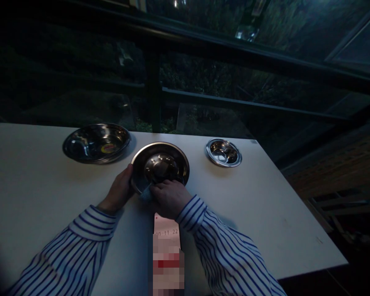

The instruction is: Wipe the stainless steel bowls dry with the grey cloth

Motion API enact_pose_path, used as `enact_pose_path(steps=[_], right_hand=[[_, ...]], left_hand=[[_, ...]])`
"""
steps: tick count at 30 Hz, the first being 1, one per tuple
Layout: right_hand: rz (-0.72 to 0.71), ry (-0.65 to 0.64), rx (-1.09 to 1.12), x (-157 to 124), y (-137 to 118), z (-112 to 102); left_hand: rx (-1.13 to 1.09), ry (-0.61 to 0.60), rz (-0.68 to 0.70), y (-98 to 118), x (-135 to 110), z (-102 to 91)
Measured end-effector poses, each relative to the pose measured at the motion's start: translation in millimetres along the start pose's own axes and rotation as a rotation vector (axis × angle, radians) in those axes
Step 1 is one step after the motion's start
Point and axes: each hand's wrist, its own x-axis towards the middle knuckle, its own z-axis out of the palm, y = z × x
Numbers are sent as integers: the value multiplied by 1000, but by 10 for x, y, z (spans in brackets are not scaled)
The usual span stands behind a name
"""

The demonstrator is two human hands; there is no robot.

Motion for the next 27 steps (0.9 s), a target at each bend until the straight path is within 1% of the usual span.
enact_pose_path(steps=[2,4,7,9,12,15,17,19,21,23,25,27], right_hand=[[11,23,6,47,-34,33],[22,78,20,121,-88,90],[21,134,34,178,-129,140],[7,97,25,139,-98,119],[-17,6,7,13,3,36],[-28,-28,6,-55,59,-13],[-17,-13,11,-19,31,6],[-2,36,24,62,-33,59],[11,99,39,141,-96,117],[14,129,44,171,-119,152],[4,110,37,136,-92,150],[-18,63,29,61,-30,119]], left_hand=[[20,-20,3,5,1,-10],[49,-42,8,9,5,-36],[80,-43,21,8,10,-70],[87,-35,24,7,11,-71],[63,-30,23,10,8,-44],[37,-52,14,22,1,-16],[31,-78,8,33,-5,-10],[47,-83,8,43,-10,-16],[79,-63,13,49,-12,-28],[95,-32,19,49,-9,-39],[93,-11,16,40,-2,-43],[75,-13,6,21,9,-39]])
